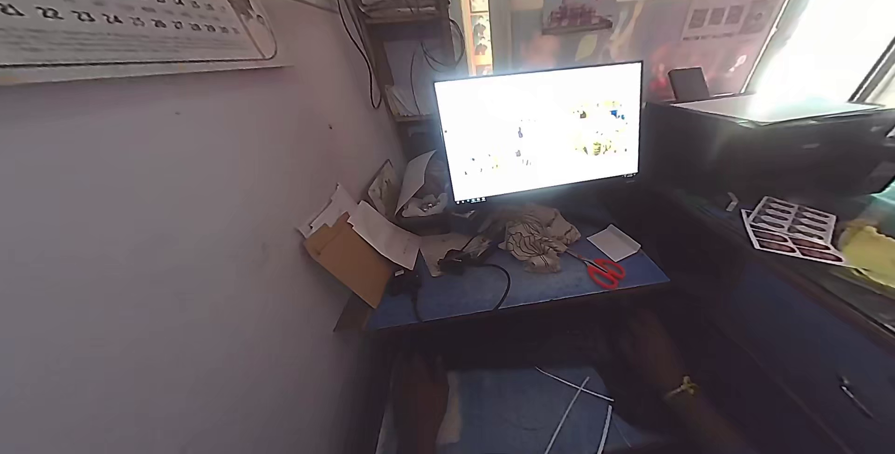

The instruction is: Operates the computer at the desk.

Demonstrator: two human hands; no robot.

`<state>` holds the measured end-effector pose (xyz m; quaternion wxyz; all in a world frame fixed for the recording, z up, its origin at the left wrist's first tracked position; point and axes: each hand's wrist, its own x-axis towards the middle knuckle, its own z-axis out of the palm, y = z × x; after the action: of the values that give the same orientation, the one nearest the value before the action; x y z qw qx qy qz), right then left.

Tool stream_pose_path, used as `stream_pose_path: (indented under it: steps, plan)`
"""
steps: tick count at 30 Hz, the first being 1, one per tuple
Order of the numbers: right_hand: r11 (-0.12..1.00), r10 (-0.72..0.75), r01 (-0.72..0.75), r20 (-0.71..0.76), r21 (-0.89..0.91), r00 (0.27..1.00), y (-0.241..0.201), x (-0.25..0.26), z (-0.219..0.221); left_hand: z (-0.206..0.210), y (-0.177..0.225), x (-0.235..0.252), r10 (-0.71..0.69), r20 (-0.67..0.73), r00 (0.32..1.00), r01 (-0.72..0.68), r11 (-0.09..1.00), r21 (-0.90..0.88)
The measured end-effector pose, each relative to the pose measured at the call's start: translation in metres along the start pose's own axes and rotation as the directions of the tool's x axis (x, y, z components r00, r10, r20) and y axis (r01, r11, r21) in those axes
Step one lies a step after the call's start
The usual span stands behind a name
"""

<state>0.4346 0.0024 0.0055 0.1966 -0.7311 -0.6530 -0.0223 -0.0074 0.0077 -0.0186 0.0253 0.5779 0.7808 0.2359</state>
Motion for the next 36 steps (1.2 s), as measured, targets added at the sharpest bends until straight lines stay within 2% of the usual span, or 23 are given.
stream_pose_path:
  steps: [14,27,36]
  plan:
    - [1.000,0.005,-0.005,-0.004,-0.016,1.000,-0.003,-0.001,-0.002,-0.001,0.001,0.000,-0.016,0.038,0.999,0.016,1.000,0.004]
    - [1.000,0.002,-0.002,0.000,-0.014,1.000,-0.003,0.001,-0.001,0.001,-0.001,0.000,0.011,0.000,1.000,-0.011,1.000,0.021]
    - [1.000,-0.012,0.012,-0.022,0.002,1.000,-0.002,0.000,0.001,-0.007,0.005,-0.005,-0.025,0.039,0.999,0.025,1.000,-0.012]
